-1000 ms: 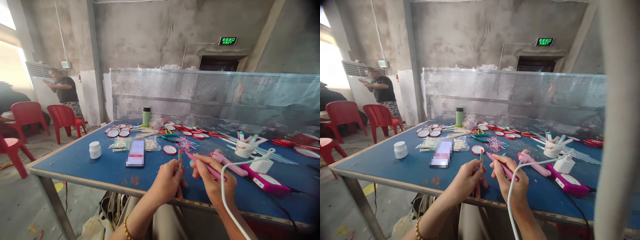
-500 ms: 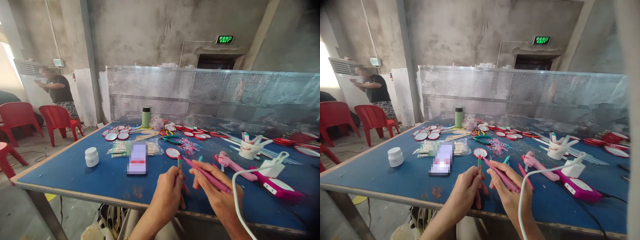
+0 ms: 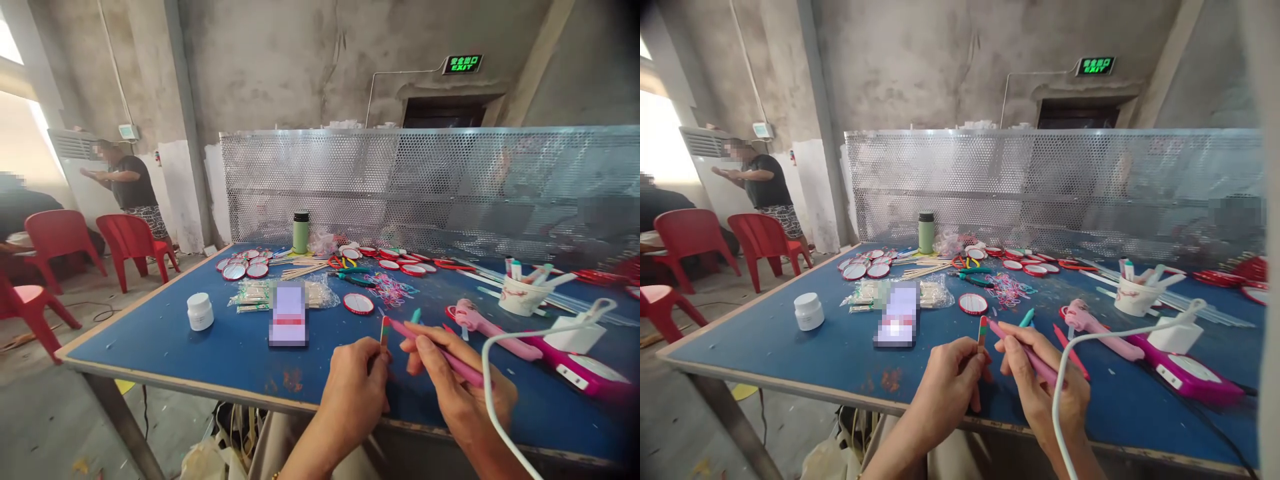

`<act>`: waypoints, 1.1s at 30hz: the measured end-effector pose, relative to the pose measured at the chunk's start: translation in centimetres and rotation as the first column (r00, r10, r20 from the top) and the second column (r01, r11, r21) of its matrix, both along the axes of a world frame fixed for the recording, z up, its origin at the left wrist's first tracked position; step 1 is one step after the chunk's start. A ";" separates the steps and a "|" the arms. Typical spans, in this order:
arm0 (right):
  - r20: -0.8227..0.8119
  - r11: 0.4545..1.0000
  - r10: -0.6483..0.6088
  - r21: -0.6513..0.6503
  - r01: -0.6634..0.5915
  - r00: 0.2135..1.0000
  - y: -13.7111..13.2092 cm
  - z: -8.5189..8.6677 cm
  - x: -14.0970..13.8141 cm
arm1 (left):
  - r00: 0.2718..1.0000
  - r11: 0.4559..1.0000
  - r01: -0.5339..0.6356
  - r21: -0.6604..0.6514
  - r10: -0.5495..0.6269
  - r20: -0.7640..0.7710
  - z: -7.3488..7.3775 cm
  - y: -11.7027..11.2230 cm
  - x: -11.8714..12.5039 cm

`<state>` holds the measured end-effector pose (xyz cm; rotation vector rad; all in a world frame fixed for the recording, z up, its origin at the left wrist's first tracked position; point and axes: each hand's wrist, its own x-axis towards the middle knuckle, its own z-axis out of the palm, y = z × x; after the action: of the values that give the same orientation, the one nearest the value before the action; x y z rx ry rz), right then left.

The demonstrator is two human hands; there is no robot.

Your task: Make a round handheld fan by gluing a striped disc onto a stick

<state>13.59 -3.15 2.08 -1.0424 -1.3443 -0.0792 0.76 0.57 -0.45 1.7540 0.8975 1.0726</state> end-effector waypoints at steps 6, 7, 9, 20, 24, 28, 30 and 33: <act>-0.024 1.000 0.011 0.010 -0.011 1.000 0.1 -0.1 0.1 | 0.997 0.999 0.034 -0.027 -0.032 0.065 0.1 0.0 0.0; -0.025 1.000 0.009 -0.002 -0.009 1.000 0.1 -0.2 0.2 | 0.997 0.999 0.031 -0.023 -0.030 0.066 0.1 0.0 0.0; -0.018 1.000 0.002 -0.019 -0.002 1.000 0.1 -0.4 0.3 | 0.998 0.999 0.028 -0.017 -0.027 0.060 0.2 0.0 0.0; -0.020 0.997 -0.055 0.043 0.056 0.998 0.1 -0.5 0.2 | 0.997 1.000 0.028 0.004 -0.028 0.070 0.4 -0.2 -0.1; -0.026 0.998 -0.031 0.048 0.032 0.999 0.4 -0.6 0.3 | 0.996 1.000 0.020 -0.002 -0.019 0.087 0.5 -0.2 -0.1; -0.025 0.999 -0.007 0.033 0.008 1.000 0.6 -0.7 0.6 | 0.994 0.999 0.031 -0.016 -0.029 0.106 0.6 -0.1 0.0; -0.030 0.999 -0.005 0.037 0.006 1.000 0.6 -0.8 0.7 | 0.993 0.999 0.031 -0.018 -0.029 0.114 0.6 -0.2 0.0; -0.035 0.998 -0.013 0.064 0.015 0.999 0.4 -0.9 0.6 | 0.992 0.999 0.038 -0.020 -0.035 0.118 0.7 -0.1 0.0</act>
<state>14.18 -2.72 1.22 -0.9951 -1.2956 -0.1135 0.76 0.42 0.20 1.6646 0.7990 1.1250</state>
